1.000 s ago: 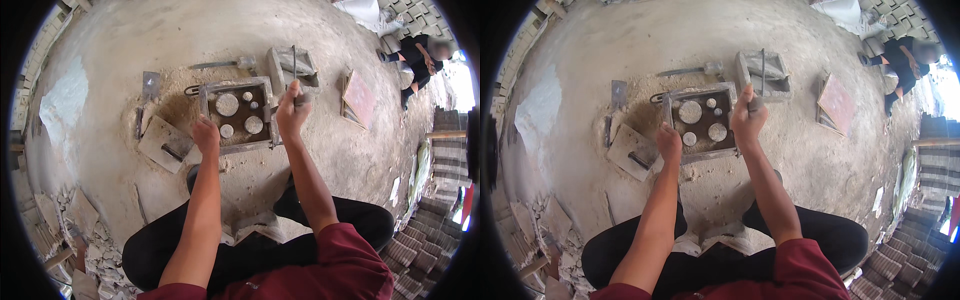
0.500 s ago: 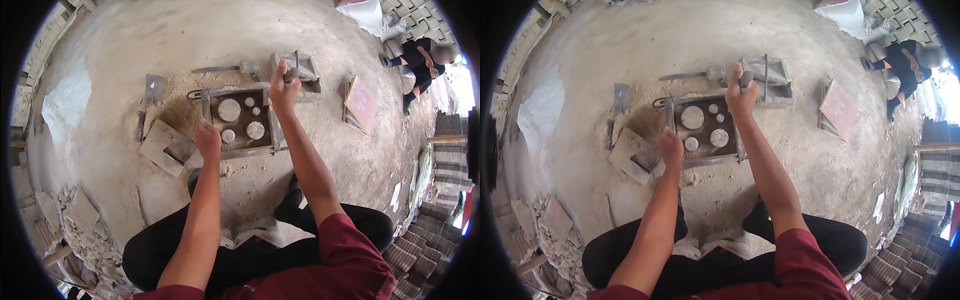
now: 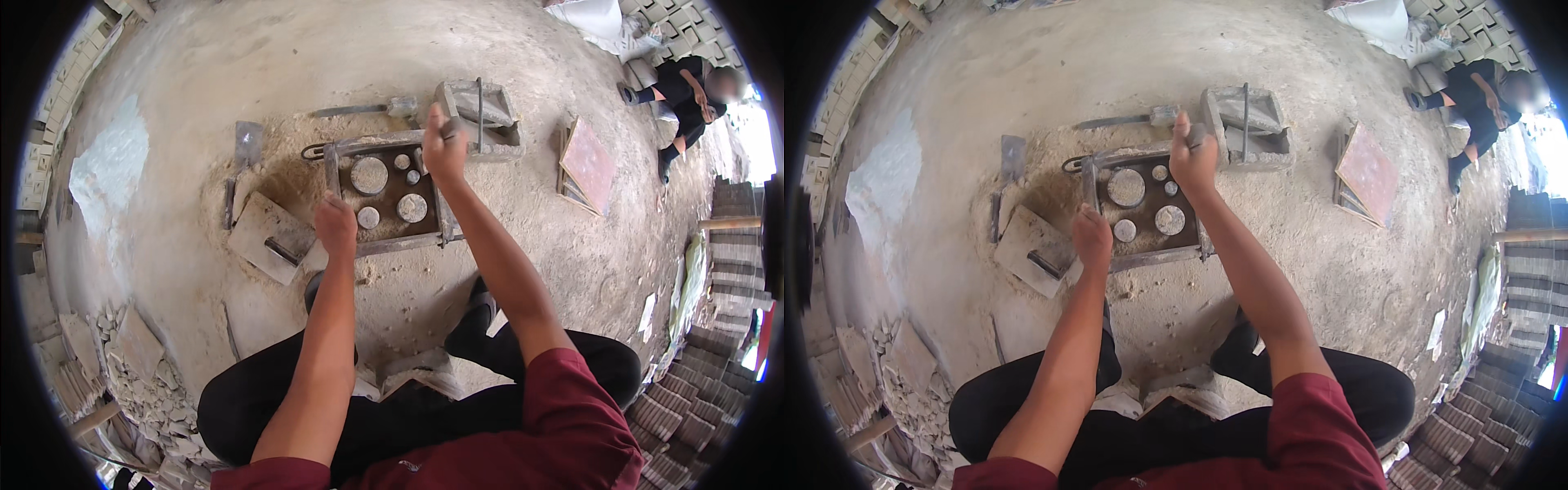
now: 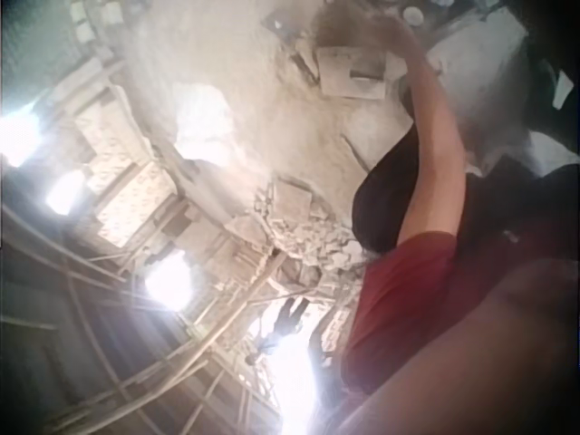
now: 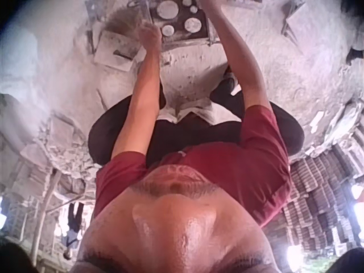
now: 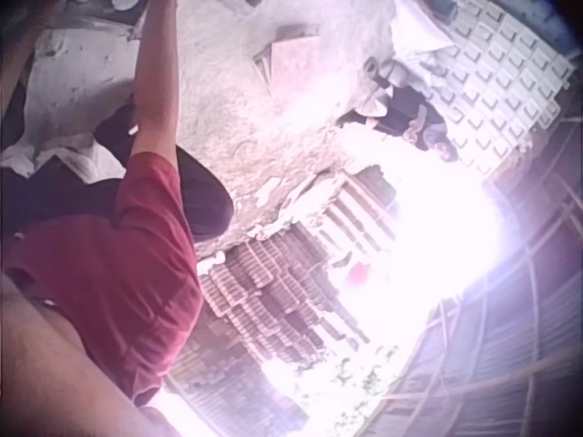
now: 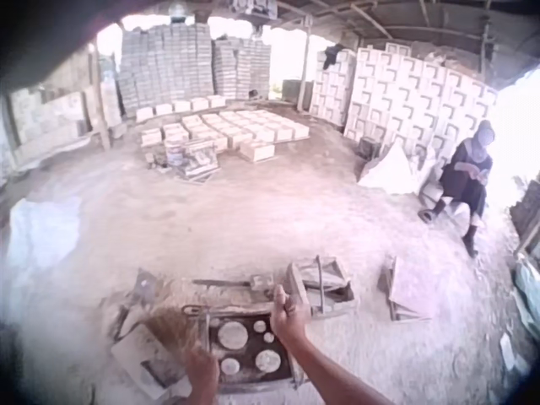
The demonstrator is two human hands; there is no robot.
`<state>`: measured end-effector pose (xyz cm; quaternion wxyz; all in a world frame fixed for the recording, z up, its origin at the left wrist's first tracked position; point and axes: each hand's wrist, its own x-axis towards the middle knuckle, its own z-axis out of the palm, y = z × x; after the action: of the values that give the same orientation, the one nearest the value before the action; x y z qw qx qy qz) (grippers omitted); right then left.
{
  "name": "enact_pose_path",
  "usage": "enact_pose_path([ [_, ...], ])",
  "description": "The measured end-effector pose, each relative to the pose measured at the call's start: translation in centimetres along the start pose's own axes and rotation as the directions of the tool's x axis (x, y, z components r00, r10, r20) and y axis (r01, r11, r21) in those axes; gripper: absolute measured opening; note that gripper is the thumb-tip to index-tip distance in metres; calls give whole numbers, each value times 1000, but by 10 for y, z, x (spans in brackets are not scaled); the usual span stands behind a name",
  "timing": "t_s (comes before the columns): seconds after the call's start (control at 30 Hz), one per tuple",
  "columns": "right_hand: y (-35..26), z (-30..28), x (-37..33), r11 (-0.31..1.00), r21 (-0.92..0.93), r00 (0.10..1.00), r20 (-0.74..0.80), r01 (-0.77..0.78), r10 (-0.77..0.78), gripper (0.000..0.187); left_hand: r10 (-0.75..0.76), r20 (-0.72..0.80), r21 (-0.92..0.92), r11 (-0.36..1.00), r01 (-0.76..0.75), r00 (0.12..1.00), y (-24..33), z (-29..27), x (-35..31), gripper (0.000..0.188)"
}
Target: The person cleans debris from around a metal mold on the floor and then uses a wooden handle to strike the metal sides of the mold to loosen and settle the contents.
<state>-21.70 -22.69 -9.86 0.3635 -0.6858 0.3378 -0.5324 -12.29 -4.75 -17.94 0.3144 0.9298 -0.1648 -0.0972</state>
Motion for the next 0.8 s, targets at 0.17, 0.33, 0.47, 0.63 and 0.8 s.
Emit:
enact_pose_path([
  [0.17, -34, -18, -8, 982, 68, 982, 77, -176, 171, 50, -12, -38, 50, 999, 13, 999, -10, 2, 3, 44],
  [0.33, -27, -21, -8, 962, -25, 957, 95, -272, 273, 51, 85, -62, 68, 994, -81, 994, -10, 6, 1, 43],
  [0.47, -28, -26, -33, 979, 85, 981, -33, -186, 189, 50, 83, 3, -23, 996, -83, 997, 2, 1, -5, 47],
  [0.63, -45, -10, -23, 948, 159, 961, 18, -275, 276, 49, 65, -46, 12, 998, -64, 997, -13, 4, 6, 47],
  [0.8, -38, -6, -20, 953, 71, 954, -33, -295, 298, 48, 17, -27, -26, 1000, -18, 1000, -9, 1, 3, 46],
])
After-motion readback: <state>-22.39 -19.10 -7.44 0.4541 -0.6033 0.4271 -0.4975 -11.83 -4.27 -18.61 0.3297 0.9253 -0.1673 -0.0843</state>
